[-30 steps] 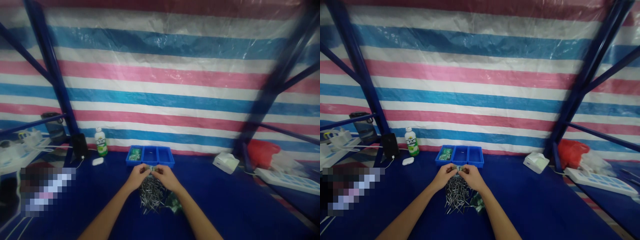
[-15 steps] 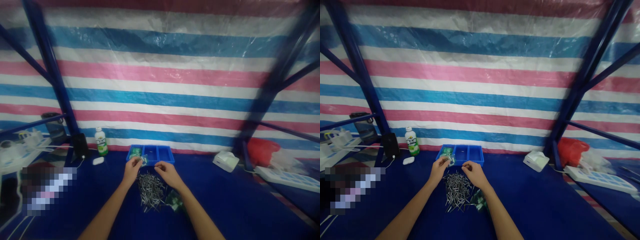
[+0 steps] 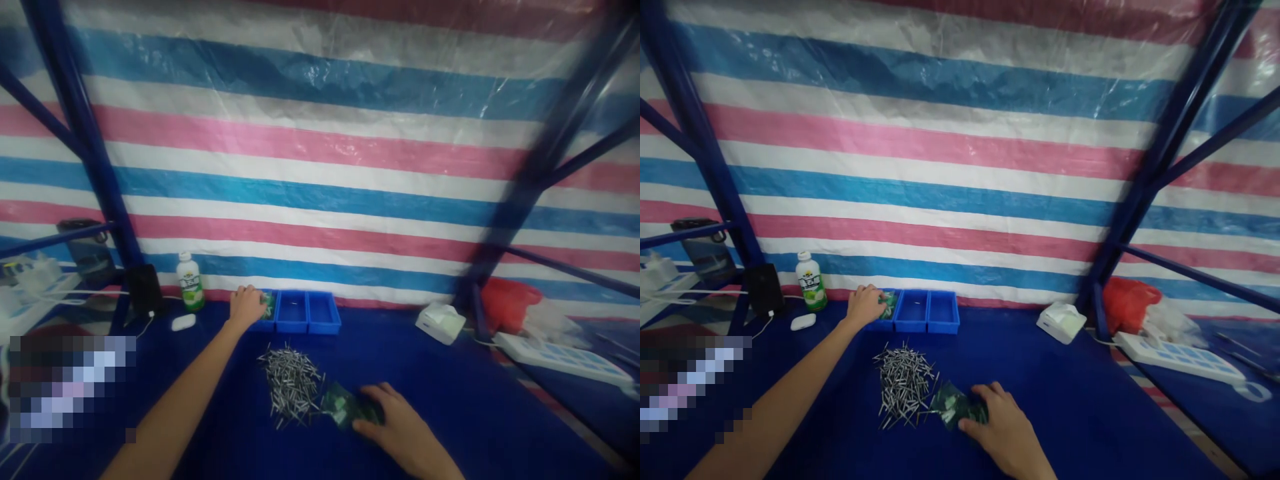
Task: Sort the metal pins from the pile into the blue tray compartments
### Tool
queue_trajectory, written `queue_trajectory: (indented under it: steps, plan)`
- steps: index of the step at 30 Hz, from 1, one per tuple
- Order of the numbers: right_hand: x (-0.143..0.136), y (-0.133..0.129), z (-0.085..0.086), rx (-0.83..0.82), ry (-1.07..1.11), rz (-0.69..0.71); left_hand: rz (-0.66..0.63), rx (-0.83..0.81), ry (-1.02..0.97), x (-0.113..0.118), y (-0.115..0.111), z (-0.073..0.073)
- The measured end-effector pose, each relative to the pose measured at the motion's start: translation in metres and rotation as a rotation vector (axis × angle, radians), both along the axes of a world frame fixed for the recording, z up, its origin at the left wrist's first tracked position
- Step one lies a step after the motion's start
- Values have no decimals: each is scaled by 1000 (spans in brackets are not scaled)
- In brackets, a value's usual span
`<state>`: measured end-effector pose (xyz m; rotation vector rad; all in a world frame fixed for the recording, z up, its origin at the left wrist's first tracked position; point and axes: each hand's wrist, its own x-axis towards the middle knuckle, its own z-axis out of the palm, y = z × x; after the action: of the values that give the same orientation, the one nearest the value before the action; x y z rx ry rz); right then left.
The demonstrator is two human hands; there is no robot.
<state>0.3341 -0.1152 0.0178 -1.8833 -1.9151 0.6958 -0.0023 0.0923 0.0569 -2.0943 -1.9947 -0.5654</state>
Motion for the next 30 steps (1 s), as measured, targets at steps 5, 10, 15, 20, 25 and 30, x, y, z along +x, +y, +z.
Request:
queue_trajectory:
  steps: [5,10,15,20,25,30]
  plan:
    - [10,-6,-14,16,48,35,-103,-47,-5,0,-1,-13]
    - [11,-2,-18,0,63,1,-111,-2,-30,-1,-8,-18]
    - [13,-1,-22,32,54,-54,-136,185,-338,4,-29,-14]
    - [26,13,-14,250,102,-129,-365,50,-1019,12,-50,-15]
    - [-10,54,38,437,408,-76,-709,-289,-1178,36,-65,-11]
    - [-81,104,48,325,783,260,-764,-277,-1108,57,-73,-25]
